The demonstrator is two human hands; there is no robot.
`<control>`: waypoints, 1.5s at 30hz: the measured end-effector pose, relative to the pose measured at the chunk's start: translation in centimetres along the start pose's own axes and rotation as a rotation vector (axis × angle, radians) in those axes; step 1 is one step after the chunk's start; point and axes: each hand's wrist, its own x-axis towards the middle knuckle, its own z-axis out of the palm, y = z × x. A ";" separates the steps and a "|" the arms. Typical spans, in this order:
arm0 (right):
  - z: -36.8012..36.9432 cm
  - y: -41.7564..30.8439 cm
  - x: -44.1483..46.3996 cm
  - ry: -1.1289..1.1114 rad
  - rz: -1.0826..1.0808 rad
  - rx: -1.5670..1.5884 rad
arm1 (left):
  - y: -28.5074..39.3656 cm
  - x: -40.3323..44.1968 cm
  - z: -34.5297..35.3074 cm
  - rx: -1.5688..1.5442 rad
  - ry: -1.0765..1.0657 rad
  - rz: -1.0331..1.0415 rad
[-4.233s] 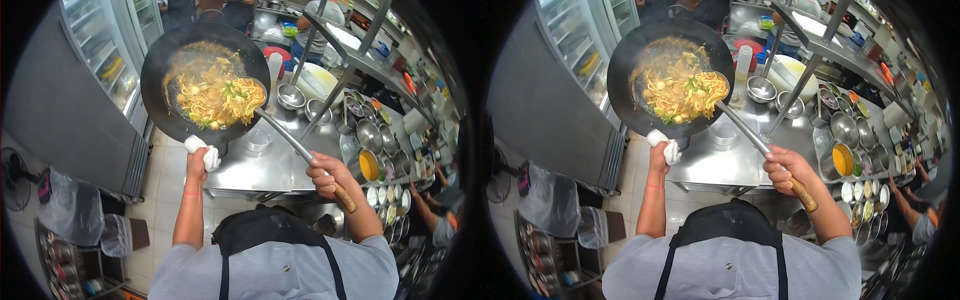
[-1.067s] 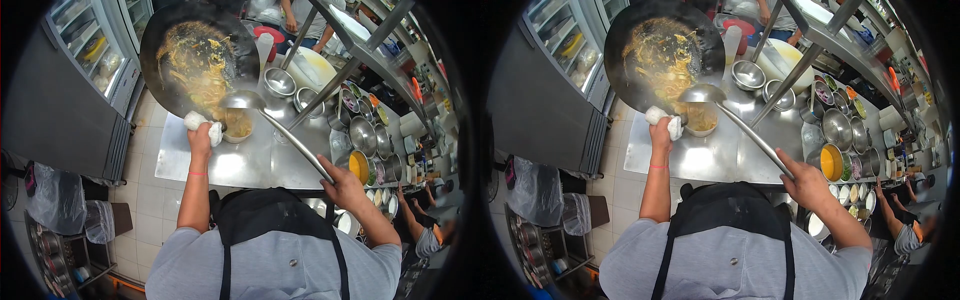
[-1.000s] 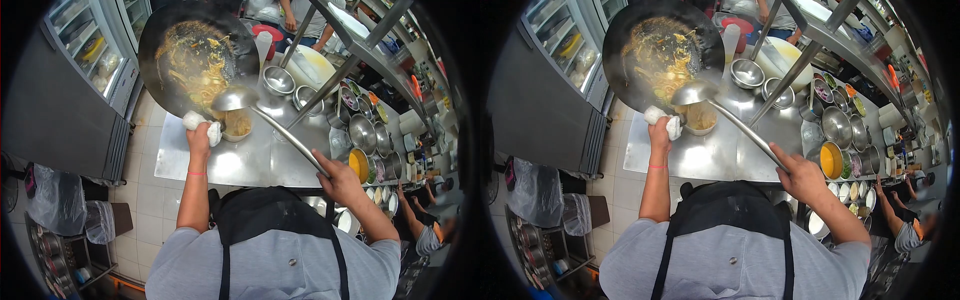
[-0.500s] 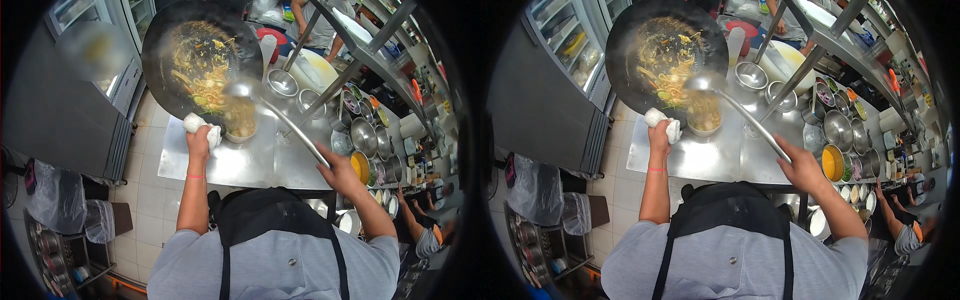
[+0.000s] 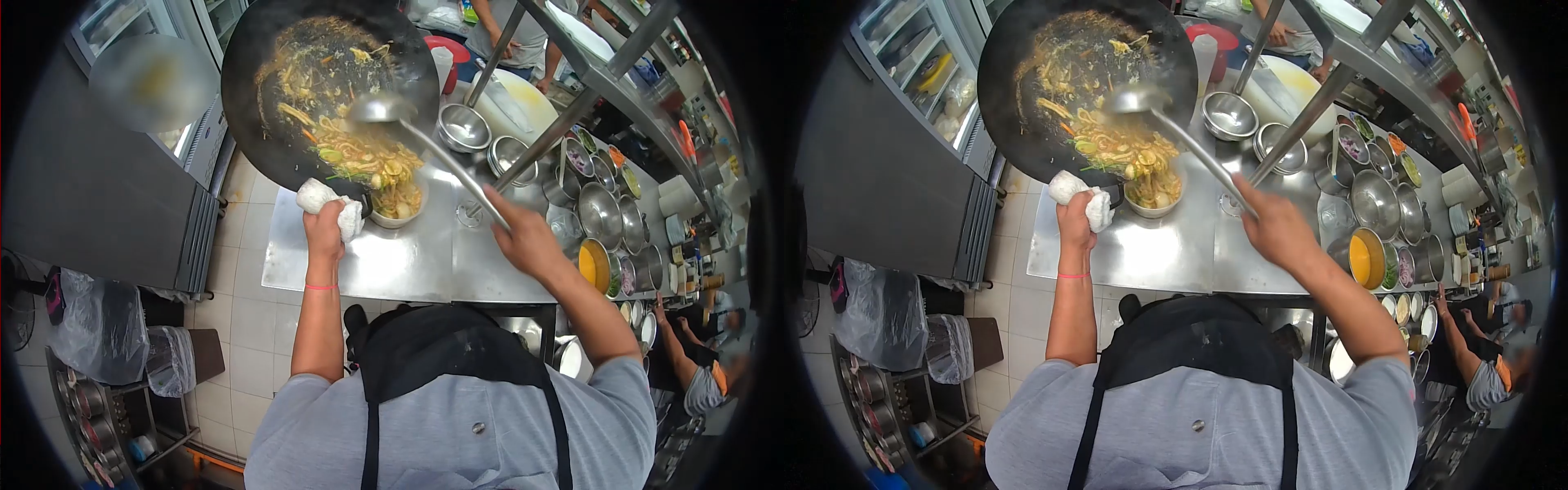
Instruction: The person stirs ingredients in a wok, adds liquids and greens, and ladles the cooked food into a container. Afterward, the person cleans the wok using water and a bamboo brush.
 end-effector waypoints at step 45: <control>-4.8 -3.4 -10.3 -0.149 0.190 -0.043 | -1.9 2.4 1.3 -0.013 0.051 0.041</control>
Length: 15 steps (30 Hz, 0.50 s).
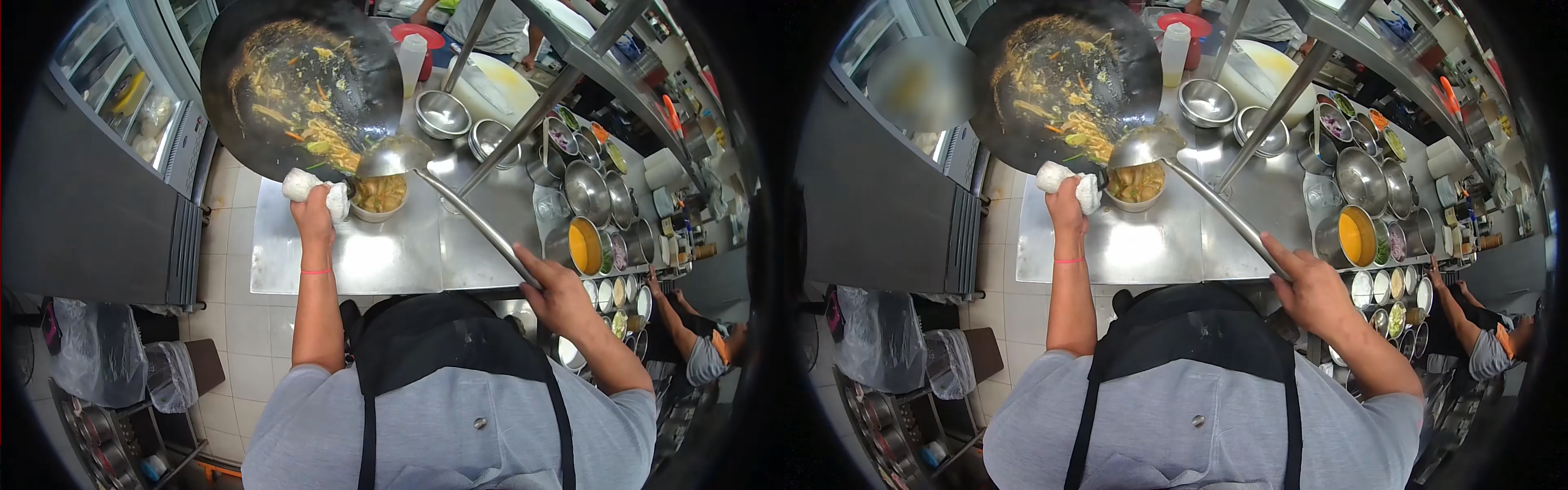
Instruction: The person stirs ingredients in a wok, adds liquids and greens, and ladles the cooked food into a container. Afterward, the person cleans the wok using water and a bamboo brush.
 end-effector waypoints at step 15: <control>3.1 -6.2 22.1 0.273 -0.263 0.460 | 2.2 -2.2 -0.2 -0.024 -0.068 -0.140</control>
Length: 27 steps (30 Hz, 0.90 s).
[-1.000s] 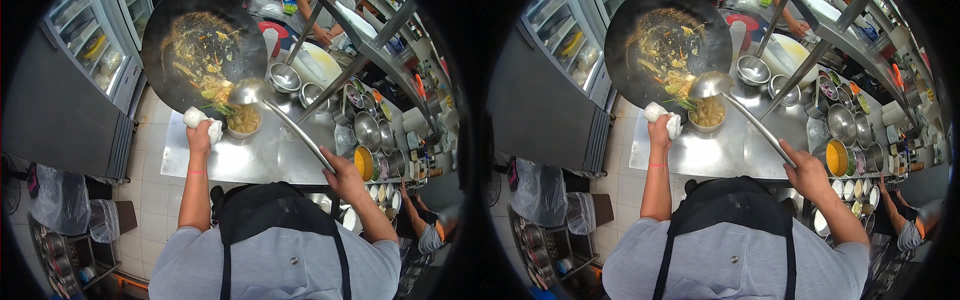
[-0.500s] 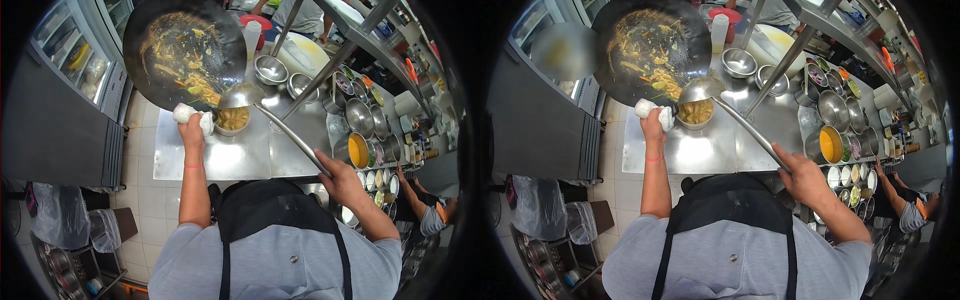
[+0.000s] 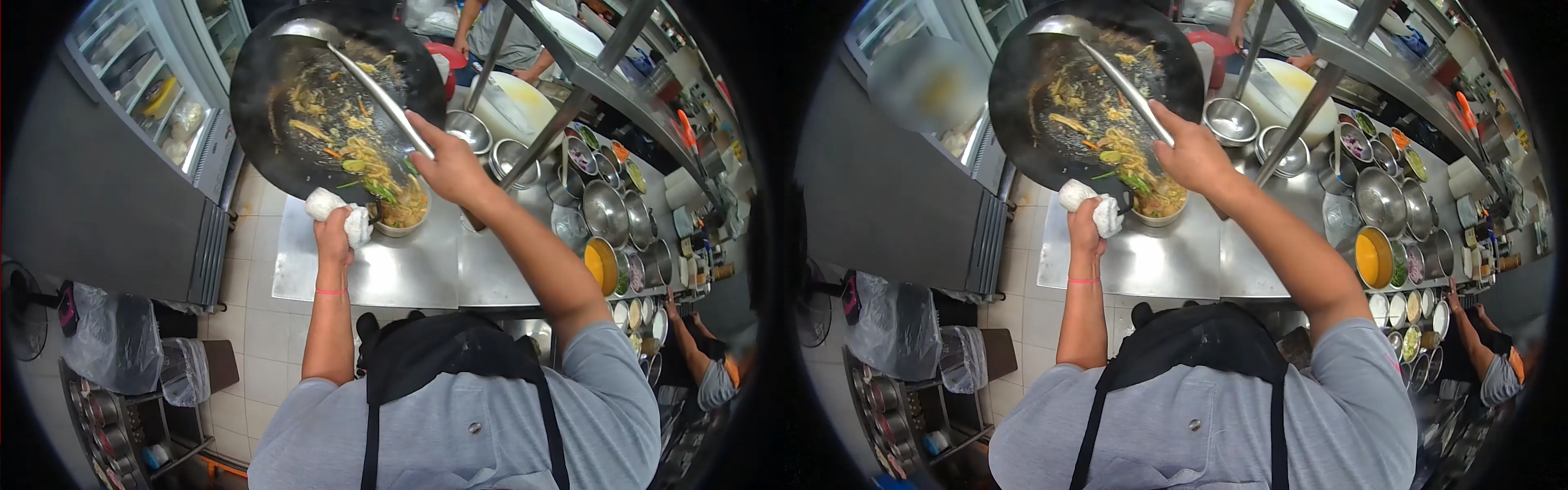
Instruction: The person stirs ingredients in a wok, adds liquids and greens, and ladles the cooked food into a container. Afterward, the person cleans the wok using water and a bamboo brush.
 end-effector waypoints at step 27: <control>-2.8 3.1 -16.0 -0.139 0.069 -0.428 | 0.6 0.8 -0.9 0.006 0.010 0.060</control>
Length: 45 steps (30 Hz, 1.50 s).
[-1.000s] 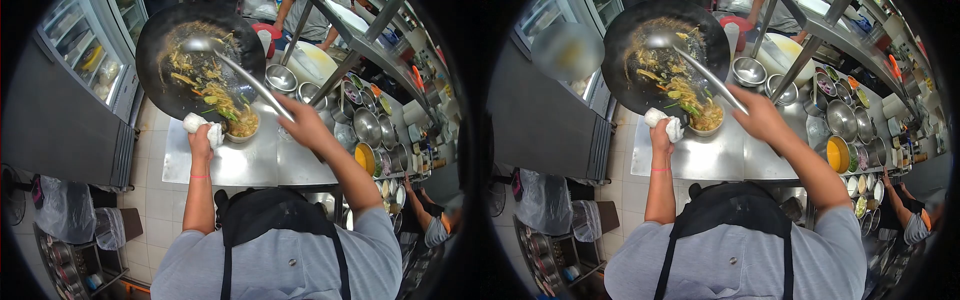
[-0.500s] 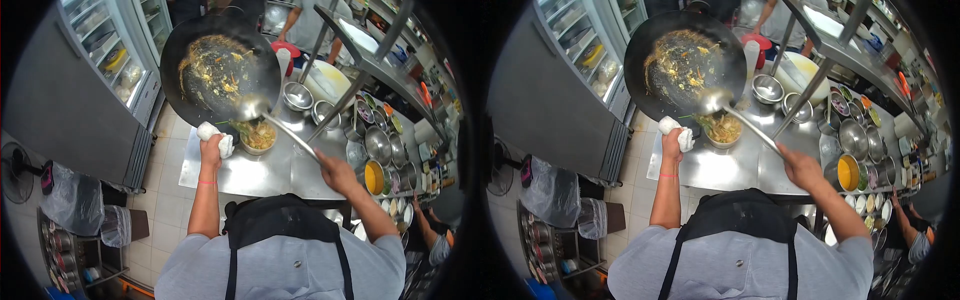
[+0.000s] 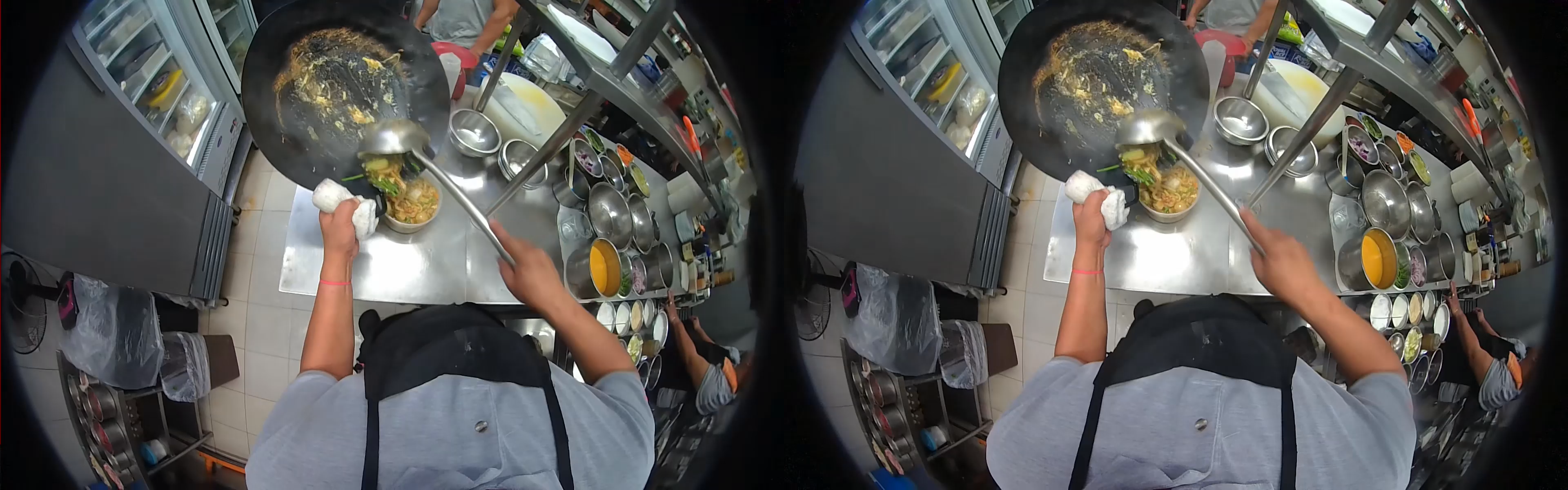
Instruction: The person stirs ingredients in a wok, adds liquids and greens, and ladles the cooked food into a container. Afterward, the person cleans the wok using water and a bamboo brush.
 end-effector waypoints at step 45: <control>4.1 0.0 9.6 0.088 -0.030 -0.080 | 1.1 -0.6 0.1 0.042 -0.037 -0.024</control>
